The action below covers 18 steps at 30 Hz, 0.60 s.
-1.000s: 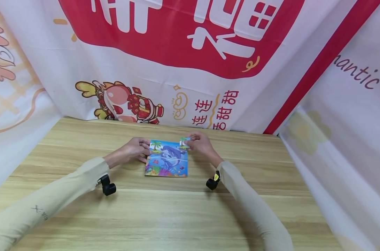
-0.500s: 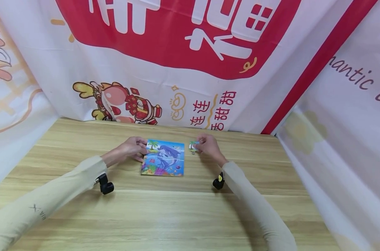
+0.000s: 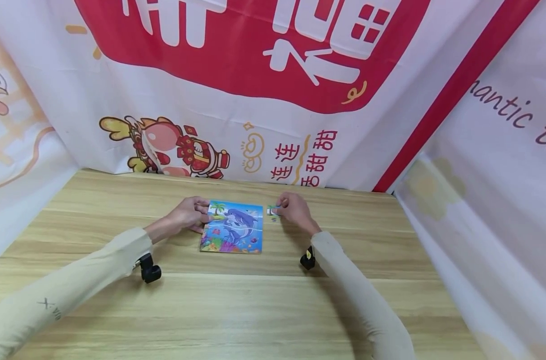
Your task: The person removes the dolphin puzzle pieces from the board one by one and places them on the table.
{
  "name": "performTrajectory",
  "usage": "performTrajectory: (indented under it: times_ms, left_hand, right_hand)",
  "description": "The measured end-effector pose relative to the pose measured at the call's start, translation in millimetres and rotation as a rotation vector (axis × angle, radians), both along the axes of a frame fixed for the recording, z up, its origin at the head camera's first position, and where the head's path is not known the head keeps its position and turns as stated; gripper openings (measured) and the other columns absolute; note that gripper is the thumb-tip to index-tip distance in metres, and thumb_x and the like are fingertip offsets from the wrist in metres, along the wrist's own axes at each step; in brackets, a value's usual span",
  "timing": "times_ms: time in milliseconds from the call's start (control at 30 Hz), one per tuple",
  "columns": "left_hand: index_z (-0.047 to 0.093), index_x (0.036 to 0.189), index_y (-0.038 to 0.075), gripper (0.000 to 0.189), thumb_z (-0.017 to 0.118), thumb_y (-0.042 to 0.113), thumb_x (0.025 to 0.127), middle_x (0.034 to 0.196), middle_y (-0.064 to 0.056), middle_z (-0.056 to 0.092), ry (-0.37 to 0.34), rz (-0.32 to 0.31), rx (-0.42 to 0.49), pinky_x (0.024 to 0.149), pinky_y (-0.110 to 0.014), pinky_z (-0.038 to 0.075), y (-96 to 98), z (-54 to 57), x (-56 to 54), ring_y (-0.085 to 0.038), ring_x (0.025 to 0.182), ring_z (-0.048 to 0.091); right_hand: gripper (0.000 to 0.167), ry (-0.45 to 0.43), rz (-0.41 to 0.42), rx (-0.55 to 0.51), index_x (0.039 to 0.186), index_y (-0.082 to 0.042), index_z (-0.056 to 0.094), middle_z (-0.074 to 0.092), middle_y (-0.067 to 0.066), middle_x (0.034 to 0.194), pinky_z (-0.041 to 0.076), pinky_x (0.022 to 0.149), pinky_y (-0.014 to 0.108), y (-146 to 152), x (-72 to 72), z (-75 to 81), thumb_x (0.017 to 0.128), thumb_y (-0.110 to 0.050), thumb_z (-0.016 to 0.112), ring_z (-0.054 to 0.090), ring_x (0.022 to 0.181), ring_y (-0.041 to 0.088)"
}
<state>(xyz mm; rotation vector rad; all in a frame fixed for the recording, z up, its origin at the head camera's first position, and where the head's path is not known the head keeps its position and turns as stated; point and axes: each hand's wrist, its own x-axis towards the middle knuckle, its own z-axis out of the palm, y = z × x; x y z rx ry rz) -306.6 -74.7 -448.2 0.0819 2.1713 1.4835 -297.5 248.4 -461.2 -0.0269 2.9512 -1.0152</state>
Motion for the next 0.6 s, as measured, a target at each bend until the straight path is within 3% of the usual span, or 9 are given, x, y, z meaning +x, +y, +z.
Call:
performTrajectory:
  times_ms: [233, 433, 600]
  left_hand:
    - [0.037, 0.154, -0.004, 0.059, 0.062, 0.000, 0.101, 0.134, -0.025, 0.055, 0.000, 0.009, -0.034, 0.067, -0.030, 0.067, -1.3, 2.5, 0.7, -0.025, 0.092, 0.068]
    - [0.036, 0.154, -0.005, 0.061, 0.063, -0.004, 0.099, 0.131, -0.023, 0.053, 0.004, 0.007, -0.018, 0.064, -0.028, 0.066, -0.1, 0.5, 1.0, -0.024, 0.091, 0.066]
    - [0.036, 0.152, -0.008, 0.062, 0.064, -0.006, 0.097, 0.127, -0.022, 0.053, 0.014, 0.002, 0.012, 0.062, -0.028, 0.066, 0.7, -2.6, 0.7, -0.023, 0.090, 0.065]
  right_hand:
    - [0.014, -0.040, 0.011, -0.025, 0.104, -0.007, 0.069, 0.073, 0.013, 0.110, 0.061, 0.090, 0.041, -1.3, -2.1, 1.3, 0.095, -0.014, 0.078, 0.067, 0.103, 0.028]
    - [0.017, -0.100, -0.007, -0.092, 0.111, -0.003, 0.070, 0.071, 0.014, 0.109, 0.058, 0.086, 0.035, 4.6, -4.9, 7.5, 0.097, -0.012, 0.075, 0.064, 0.100, 0.026]
    - [0.016, -0.081, -0.032, -0.099, 0.111, -0.001, 0.070, 0.071, 0.016, 0.109, 0.058, 0.082, 0.034, 5.5, -6.1, 17.2, 0.098, -0.010, 0.072, 0.064, 0.097, 0.027]
